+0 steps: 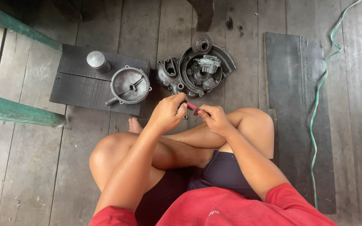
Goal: Cleaning a motorcycle engine gear shaft using a toothbrush to remove debris while sitting on the floor.
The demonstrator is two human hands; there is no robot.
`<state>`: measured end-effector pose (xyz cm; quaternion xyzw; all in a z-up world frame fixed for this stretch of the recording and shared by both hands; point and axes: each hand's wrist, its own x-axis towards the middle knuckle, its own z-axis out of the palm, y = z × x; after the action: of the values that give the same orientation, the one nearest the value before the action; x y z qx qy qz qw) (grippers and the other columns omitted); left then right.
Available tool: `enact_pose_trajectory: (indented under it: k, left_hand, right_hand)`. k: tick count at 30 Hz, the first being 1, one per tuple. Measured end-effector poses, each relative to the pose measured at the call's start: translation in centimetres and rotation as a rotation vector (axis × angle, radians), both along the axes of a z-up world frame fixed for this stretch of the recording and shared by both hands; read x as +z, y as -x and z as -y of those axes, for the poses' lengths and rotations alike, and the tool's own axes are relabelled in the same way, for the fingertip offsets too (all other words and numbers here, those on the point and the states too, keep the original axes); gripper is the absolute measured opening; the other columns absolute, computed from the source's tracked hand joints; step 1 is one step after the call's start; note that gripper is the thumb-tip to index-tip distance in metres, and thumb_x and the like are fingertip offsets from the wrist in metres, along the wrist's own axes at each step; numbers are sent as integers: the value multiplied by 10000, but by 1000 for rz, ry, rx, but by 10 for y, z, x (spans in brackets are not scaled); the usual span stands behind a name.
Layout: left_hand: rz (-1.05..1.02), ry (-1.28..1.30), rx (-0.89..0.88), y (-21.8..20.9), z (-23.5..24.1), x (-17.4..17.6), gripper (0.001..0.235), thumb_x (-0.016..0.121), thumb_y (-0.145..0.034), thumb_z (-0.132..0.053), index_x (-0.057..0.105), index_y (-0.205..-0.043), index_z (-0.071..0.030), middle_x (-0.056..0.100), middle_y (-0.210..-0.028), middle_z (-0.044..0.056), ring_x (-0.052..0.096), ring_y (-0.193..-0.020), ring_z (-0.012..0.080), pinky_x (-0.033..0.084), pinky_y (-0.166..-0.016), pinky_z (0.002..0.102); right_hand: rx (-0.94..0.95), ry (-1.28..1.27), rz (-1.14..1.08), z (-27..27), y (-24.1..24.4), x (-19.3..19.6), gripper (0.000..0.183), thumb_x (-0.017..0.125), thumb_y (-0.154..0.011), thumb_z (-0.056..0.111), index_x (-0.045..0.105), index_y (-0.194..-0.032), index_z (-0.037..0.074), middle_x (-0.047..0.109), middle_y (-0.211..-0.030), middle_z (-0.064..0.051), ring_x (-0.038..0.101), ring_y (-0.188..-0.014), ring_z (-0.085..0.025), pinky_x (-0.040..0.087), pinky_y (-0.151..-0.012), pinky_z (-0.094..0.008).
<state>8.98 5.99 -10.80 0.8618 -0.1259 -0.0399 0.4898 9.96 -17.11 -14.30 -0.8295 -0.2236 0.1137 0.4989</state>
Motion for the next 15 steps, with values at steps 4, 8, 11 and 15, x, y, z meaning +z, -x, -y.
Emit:
enact_pose_trajectory:
  k: [4, 8, 11, 15]
  left_hand:
    - [-25, 76, 7, 0, -1, -1, 237, 480, -977, -278, 643, -1023, -112, 666, -828, 183, 692, -794, 449, 566, -691, 526]
    - [-7, 108, 12, 1, 1, 6, 229, 517, -1000, -295, 644, -1026, -107, 647, -796, 174, 687, -767, 415, 568, -671, 480]
    - [2, 118, -4, 6, 2, 14, 245, 522, -1009, -287, 657, -1009, -82, 646, -770, 179, 682, -742, 411, 566, -659, 473]
    - [25, 165, -30, 9, 5, 15, 275, 539, -1015, -324, 644, -1006, -70, 638, -776, 201, 669, -751, 428, 548, -653, 487]
  right_hand:
    - [-48, -56, -48, -8, 3, 0, 330, 545, -1088, 245, 675, -816, 110, 571, -546, -37, 531, -554, -157, 474, -590, -301]
    - [-101, -114, -54, -10, 12, -1, 339, 526, -1096, 214, 673, -813, 100, 574, -543, -40, 504, -546, -144, 464, -583, -288]
    - [-167, -168, -58, -1, 17, -20, 317, 489, -1107, 218, 699, -897, 107, 569, -590, -6, 519, -589, -100, 476, -612, -252]
    - [-196, -54, 8, -6, 32, -8, 346, 535, -1091, 238, 678, -800, 115, 589, -548, -44, 514, -534, -153, 473, -577, -297]
